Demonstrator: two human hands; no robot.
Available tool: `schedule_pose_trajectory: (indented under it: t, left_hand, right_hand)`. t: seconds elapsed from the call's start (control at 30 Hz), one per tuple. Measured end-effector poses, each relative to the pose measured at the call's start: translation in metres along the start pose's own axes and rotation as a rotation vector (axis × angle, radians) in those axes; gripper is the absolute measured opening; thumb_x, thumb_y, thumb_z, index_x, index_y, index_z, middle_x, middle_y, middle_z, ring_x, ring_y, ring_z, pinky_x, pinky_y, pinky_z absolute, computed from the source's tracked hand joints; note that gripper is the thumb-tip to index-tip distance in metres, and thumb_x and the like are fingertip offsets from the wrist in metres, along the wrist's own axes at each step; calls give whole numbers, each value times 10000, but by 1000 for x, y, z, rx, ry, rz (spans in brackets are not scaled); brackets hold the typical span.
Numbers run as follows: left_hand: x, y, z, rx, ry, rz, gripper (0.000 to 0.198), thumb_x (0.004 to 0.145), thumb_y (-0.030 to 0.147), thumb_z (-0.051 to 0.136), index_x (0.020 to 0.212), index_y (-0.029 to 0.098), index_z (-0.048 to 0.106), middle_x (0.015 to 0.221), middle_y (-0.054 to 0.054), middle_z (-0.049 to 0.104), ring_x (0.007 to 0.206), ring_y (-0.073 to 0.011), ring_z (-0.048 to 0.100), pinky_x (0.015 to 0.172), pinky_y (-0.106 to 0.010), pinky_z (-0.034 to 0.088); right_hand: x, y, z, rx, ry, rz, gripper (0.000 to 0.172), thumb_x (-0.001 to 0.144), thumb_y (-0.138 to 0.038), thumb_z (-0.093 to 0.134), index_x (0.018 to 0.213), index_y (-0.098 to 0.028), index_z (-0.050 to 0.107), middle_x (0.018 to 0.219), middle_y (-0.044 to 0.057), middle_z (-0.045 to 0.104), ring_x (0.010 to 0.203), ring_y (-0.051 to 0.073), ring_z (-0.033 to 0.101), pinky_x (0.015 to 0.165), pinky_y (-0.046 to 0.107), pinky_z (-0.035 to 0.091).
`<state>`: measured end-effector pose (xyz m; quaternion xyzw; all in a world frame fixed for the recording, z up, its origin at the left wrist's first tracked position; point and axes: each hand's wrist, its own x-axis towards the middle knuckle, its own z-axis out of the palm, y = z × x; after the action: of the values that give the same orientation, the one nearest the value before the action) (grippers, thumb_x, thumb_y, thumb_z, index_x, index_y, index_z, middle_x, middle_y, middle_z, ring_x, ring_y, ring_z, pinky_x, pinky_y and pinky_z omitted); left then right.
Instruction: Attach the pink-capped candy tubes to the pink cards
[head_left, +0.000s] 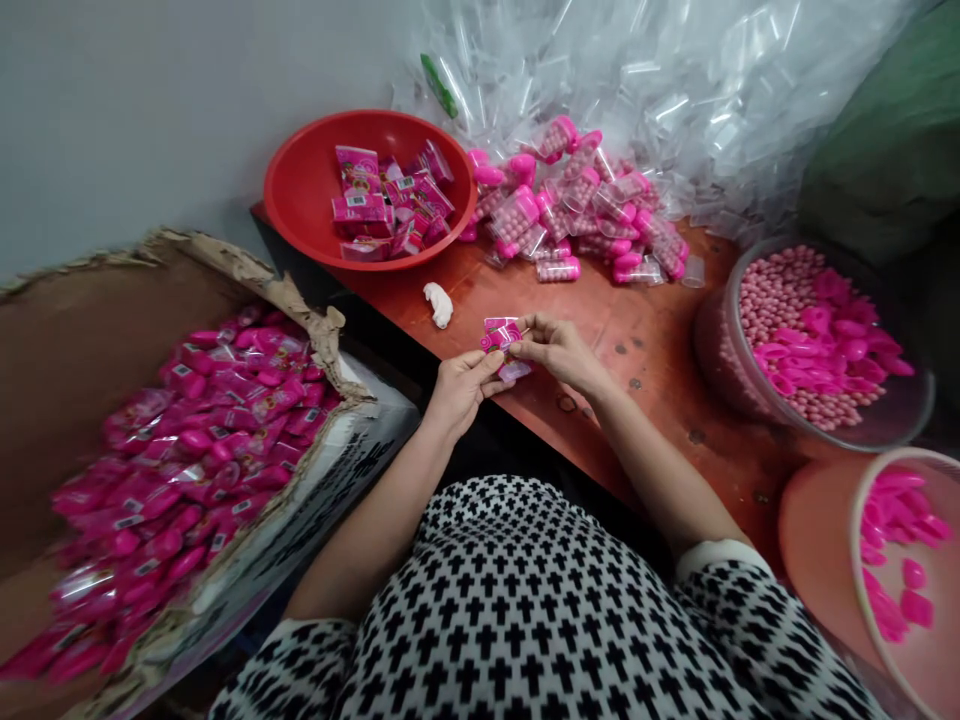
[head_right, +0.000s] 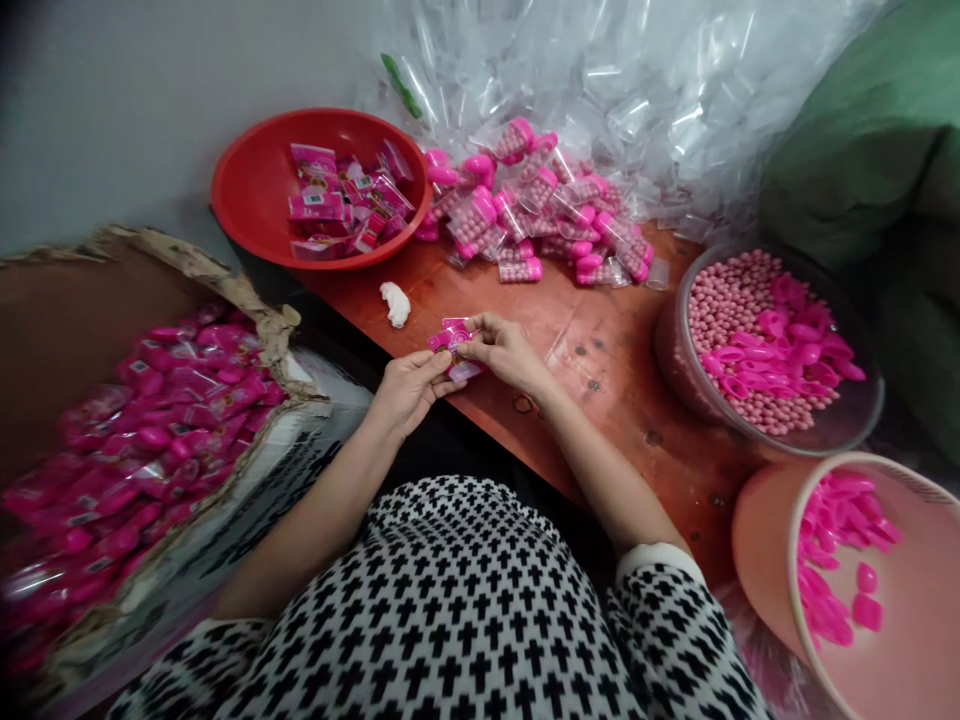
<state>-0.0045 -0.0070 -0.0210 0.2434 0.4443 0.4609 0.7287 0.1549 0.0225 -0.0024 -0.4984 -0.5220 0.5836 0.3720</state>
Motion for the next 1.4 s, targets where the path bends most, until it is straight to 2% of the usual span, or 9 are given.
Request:
schedule_pose_trajectory:
  t: [0.2,0.33,0.5,0.6,0.7,0.8,0.9,1.13,1.4]
  left_hand:
    - [-3,3,4,-24,126,17,329,508,325,878,671,88,718,676,-68,713,604,-138,671,593,-245,564]
    - [-5,9,3,-71,185,1,348,467,312,894,650,83,708,634,-53,697,568,-128,651,565,-242,555]
    - [-2,11,-2,-175,213,-51,331,480,259,898,639,77,672,640,-56,694,545,-122,638,535,-233,537]
    - [1,10,0,-233,243,-84,299,539,240,879,642,92,641,635,-45,683,543,-118,632,522,-227,525]
    - [2,11,4,-296,290,-78,277,595,244,855,660,121,615,605,-4,653,521,-99,607,520,-218,521]
    - [0,12,7,-338,303,-49,223,665,221,812,685,131,608,628,8,654,557,-101,626,578,-236,552]
    - [-2,12,7,-373,301,-69,123,746,181,741,742,126,632,713,-26,695,682,-137,687,681,-274,580]
    - [-1,11,10,-504,393,-102,112,792,154,695,713,147,616,688,-5,681,640,-106,664,730,-275,578]
    - [-1,3,19,-548,274,-80,78,785,173,713,779,130,648,730,-23,706,665,-106,674,709,-235,558]
  right_hand:
    - [47,-14,-24,-1052,337,-176,355,906,-310,527,1210,-139,595,1285,169,602,1158,322,536,965,496,420]
    - [61,1,-40,-1265,272,-208,364,928,-268,462,1244,-125,570,1391,170,534,1275,338,437,1042,538,348]
    - [25,21,-58,-1056,167,-411,296,957,-299,400,1048,-184,657,1195,111,664,1209,235,537,1090,446,352]
    - [3,19,-59,-973,451,-326,311,953,-368,403,1071,-197,635,1189,122,656,1151,246,581,994,443,438]
    - [-2,12,-51,-1037,655,-65,432,909,-479,469,1137,-135,596,1120,185,666,1037,302,624,904,482,469]
    - [5,6,-43,-1096,606,133,473,845,-474,573,1113,-85,600,1061,230,676,1009,355,632,870,508,468]
    - [10,6,-41,-985,552,145,383,790,-385,647,1040,-95,627,964,202,704,949,347,654,818,471,494]
    - [-40,4,-5,44,343,58,328,717,-418,732,868,-214,523,583,-52,637,382,99,531,343,192,390]
    - [-78,6,48,150,316,52,335,759,-396,717,953,-225,504,659,-70,645,445,73,577,388,167,483]
